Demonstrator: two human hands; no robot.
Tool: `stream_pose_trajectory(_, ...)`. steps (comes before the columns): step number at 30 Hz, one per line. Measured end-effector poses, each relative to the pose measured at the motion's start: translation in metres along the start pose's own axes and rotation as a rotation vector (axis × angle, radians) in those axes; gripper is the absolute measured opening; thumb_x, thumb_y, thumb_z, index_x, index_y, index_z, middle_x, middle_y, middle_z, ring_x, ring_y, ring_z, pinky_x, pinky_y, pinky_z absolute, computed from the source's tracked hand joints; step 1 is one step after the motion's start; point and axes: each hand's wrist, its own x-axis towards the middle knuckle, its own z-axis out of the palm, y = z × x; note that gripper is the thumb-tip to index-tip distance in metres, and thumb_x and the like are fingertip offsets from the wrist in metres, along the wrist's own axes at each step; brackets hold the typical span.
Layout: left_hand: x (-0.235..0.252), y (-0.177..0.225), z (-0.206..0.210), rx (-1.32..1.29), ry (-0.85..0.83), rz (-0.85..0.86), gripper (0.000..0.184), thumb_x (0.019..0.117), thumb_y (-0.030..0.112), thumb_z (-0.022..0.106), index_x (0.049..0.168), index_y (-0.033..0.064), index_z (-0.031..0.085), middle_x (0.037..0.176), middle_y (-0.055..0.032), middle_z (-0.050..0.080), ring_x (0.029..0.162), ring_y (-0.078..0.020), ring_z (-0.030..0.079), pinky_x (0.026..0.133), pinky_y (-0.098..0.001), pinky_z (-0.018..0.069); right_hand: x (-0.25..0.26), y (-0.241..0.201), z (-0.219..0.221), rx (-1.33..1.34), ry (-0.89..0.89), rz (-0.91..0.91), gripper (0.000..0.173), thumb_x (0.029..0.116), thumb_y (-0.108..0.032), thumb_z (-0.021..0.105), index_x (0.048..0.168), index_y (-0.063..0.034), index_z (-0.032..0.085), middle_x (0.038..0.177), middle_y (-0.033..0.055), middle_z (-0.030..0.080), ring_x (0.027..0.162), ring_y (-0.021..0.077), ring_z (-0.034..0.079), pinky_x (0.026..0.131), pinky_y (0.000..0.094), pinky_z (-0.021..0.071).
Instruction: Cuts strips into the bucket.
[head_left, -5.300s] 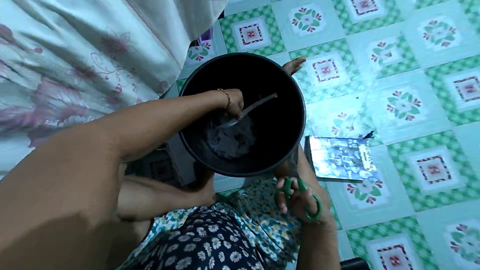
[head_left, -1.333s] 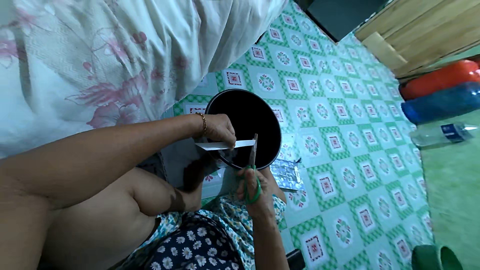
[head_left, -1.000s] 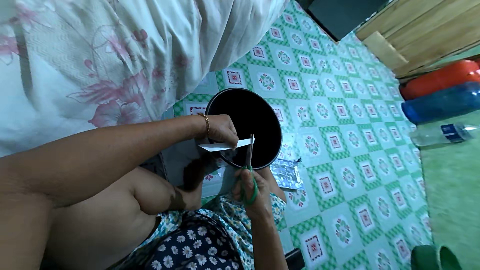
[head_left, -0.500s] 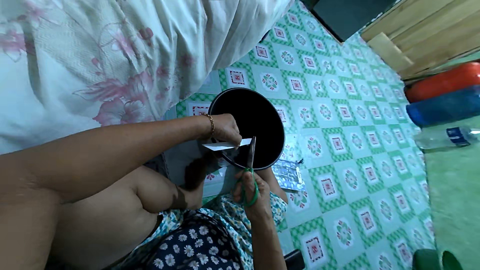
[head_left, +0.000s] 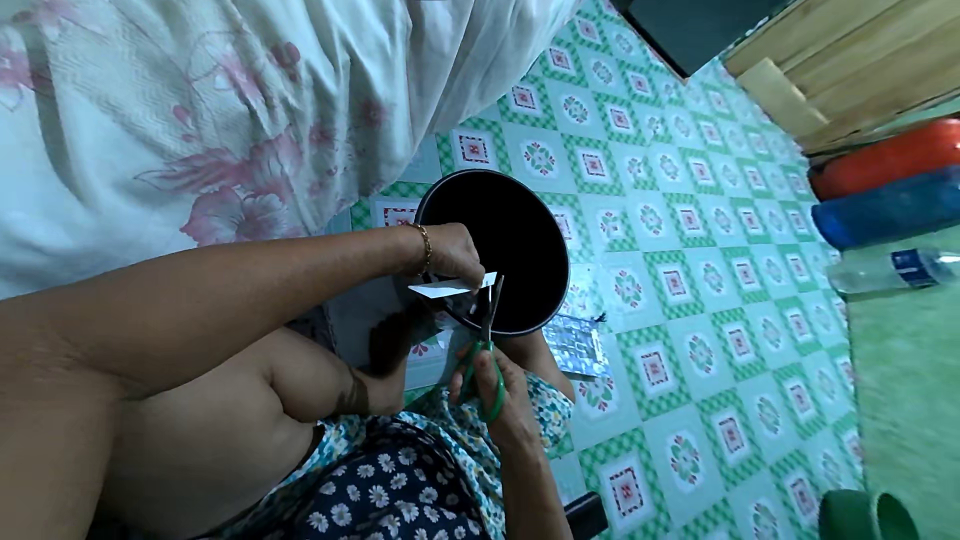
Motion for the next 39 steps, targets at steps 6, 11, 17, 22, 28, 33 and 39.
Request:
stream_pose_trajectory(6, 0.001, 0.001, 0.001, 0.035, -0.028, 0.009, 0.024, 0.1009, 0.013, 0.064, 0.082, -0.0017, 0.066, 0.071, -0.0029, 0.056, 0.062, -0.0073, 0.047, 0.061, -0.0267, 0.0408, 0.011, -0.005, 0.005, 0.038, 0.072, -0.025, 0.02, 0.1033, -0.012, 0.046, 0.095, -0.0031, 0.062, 0.06, -0.0077, 0.062, 0.052, 0.0016, 0.061, 0.053, 0.0175, 0.054)
stream_pose_trajectory(11, -0.004, 0.001, -0.007, 0.068, -0.082, 0.034, 0.019, 0.0995, 0.01, 0.066, 0.087, -0.0039, 0.069, 0.074, -0.0039, 0.06, 0.065, -0.0071, 0.05, 0.065, -0.0265, 0.0424, 0.014, -0.006, -0.003, 0.075, 0.114, -0.01, 0.025, 0.1058, -0.01, 0.039, 0.096, -0.0026, 0.06, 0.059, -0.0066, 0.062, 0.052, 0.0024, 0.061, 0.054, 0.0178, 0.0547)
stream_pose_trajectory(17, -0.003, 0.0, -0.006, 0.055, -0.078, 0.038, 0.022, 0.1004, 0.009, 0.064, 0.082, -0.0032, 0.068, 0.072, -0.0038, 0.059, 0.063, -0.0069, 0.051, 0.063, -0.0254, 0.0433, 0.013, -0.001, -0.004, 0.126, 0.181, -0.046, 0.025, 0.1036, -0.005, 0.043, 0.09, -0.0032, 0.064, 0.055, -0.0073, 0.06, 0.046, 0.0, 0.057, 0.048, 0.0146, 0.0507)
stream_pose_trajectory(22, -0.002, 0.0, -0.006, 0.022, -0.043, 0.013, 0.024, 0.0994, 0.008, 0.064, 0.078, -0.0018, 0.066, 0.068, -0.0027, 0.057, 0.06, -0.0068, 0.049, 0.059, -0.0248, 0.0419, 0.0, -0.001, -0.009, 0.084, 0.065, 0.04, 0.028, 0.1069, -0.021, 0.037, 0.102, -0.0027, 0.057, 0.065, -0.0069, 0.065, 0.057, 0.0028, 0.064, 0.059, 0.0185, 0.0555)
stream_pose_trajectory(28, -0.001, 0.001, -0.003, 0.056, -0.054, 0.015, 0.024, 0.0991, 0.009, 0.065, 0.077, -0.001, 0.066, 0.069, -0.0024, 0.056, 0.061, -0.0073, 0.048, 0.061, -0.0267, 0.0402, 0.008, -0.007, -0.005, 0.024, 0.064, 0.017, 0.024, 0.1052, -0.016, 0.04, 0.099, -0.0018, 0.059, 0.062, -0.0078, 0.061, 0.055, 0.0018, 0.061, 0.057, 0.0176, 0.0539)
stream_pose_trajectory(33, -0.001, 0.002, -0.003, 0.01, -0.03, -0.025, 0.022, 0.0991, 0.009, 0.065, 0.08, -0.0019, 0.067, 0.07, -0.0041, 0.058, 0.061, -0.0084, 0.05, 0.06, -0.0261, 0.0432, 0.009, -0.001, -0.002, 0.082, 0.133, -0.064, 0.023, 0.1035, -0.007, 0.044, 0.09, -0.0044, 0.063, 0.057, -0.0083, 0.061, 0.048, 0.0001, 0.059, 0.05, 0.015, 0.0519)
stream_pose_trajectory(39, 0.003, -0.004, -0.002, -0.001, -0.024, 0.019, 0.022, 0.0984, 0.01, 0.066, 0.08, -0.002, 0.067, 0.071, -0.004, 0.059, 0.061, -0.0078, 0.051, 0.061, -0.027, 0.0441, 0.0, 0.001, -0.004, -0.006, -0.028, 0.047, 0.029, 0.1055, -0.026, 0.043, 0.105, -0.0004, 0.056, 0.069, -0.007, 0.064, 0.062, 0.0032, 0.064, 0.064, 0.0197, 0.0562)
